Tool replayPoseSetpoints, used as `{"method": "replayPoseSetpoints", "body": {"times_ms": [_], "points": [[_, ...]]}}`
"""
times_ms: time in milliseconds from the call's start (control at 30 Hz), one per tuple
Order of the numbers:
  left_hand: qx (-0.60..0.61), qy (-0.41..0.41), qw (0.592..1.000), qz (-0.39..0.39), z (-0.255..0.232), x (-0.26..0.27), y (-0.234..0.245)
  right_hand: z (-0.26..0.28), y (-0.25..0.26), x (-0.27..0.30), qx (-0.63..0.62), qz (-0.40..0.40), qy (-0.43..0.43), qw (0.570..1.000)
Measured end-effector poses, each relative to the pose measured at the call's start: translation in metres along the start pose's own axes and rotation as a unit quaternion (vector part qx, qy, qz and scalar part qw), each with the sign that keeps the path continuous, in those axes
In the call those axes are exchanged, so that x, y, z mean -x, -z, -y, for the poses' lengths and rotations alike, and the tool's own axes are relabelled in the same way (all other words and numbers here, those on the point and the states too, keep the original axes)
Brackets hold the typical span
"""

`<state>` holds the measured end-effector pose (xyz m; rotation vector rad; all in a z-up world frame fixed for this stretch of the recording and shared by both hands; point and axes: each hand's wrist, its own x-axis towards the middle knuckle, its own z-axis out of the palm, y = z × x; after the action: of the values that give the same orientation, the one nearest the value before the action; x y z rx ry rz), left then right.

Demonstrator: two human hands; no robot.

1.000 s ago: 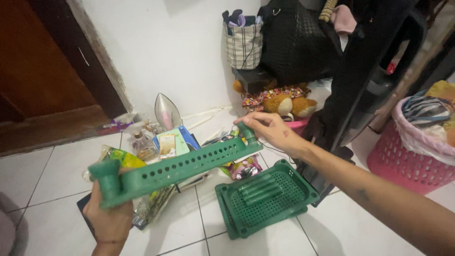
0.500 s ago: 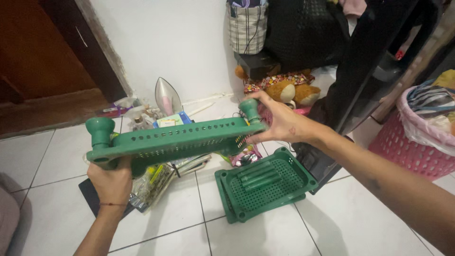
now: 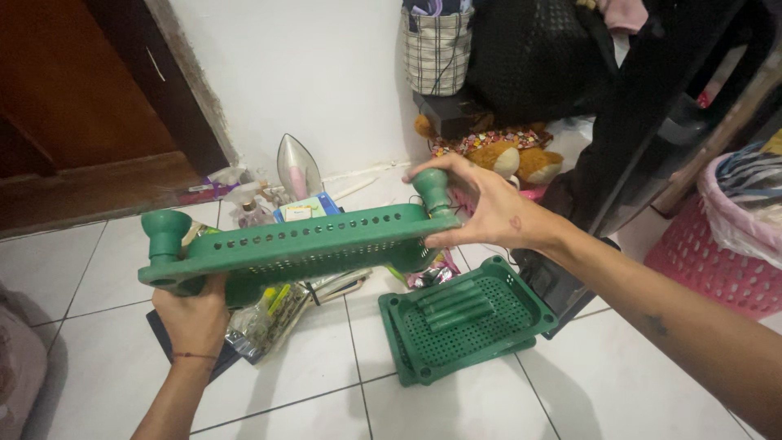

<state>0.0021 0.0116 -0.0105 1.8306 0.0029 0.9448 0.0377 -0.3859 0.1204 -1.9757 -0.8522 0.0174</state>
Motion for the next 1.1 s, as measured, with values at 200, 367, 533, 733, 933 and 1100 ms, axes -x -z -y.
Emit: {"method": "replayPoseSetpoints", "body": {"times_ms": [200, 367, 533, 733, 933, 1100], "points": [[0.038, 0.024, 0.999, 0.002, 0.008, 0.003, 0.003, 0.016, -0.005, 0.003, 0.038, -0.011, -0.006, 0.999], [0.059, 0.148, 0.986, 0.047, 0.014, 0.006, 0.0, 0.019, -0.008, -0.002, 0.134, -0.02, 0.014, 0.991], [-0.101, 0.077, 0.987, 0.097, 0.033, 0.051, 0.031, 0.01, -0.016, -0.009, 0.118, -0.05, 0.009, 0.992], [-0.292, 0.188, 0.926, 0.146, 0.091, 0.173, 0.111, 0.018, -0.038, -0.002, 0.221, -0.027, -0.003, 0.975], [-0.4, 0.241, 0.852, 0.237, 0.166, 0.283, 0.106, 0.032, -0.066, -0.002, 0.226, -0.005, -0.076, 0.971], [-0.408, 0.072, 0.895, 0.167, 0.176, 0.27, 0.058, 0.038, -0.083, -0.012, 0.092, -0.014, -0.063, 0.994]]}}
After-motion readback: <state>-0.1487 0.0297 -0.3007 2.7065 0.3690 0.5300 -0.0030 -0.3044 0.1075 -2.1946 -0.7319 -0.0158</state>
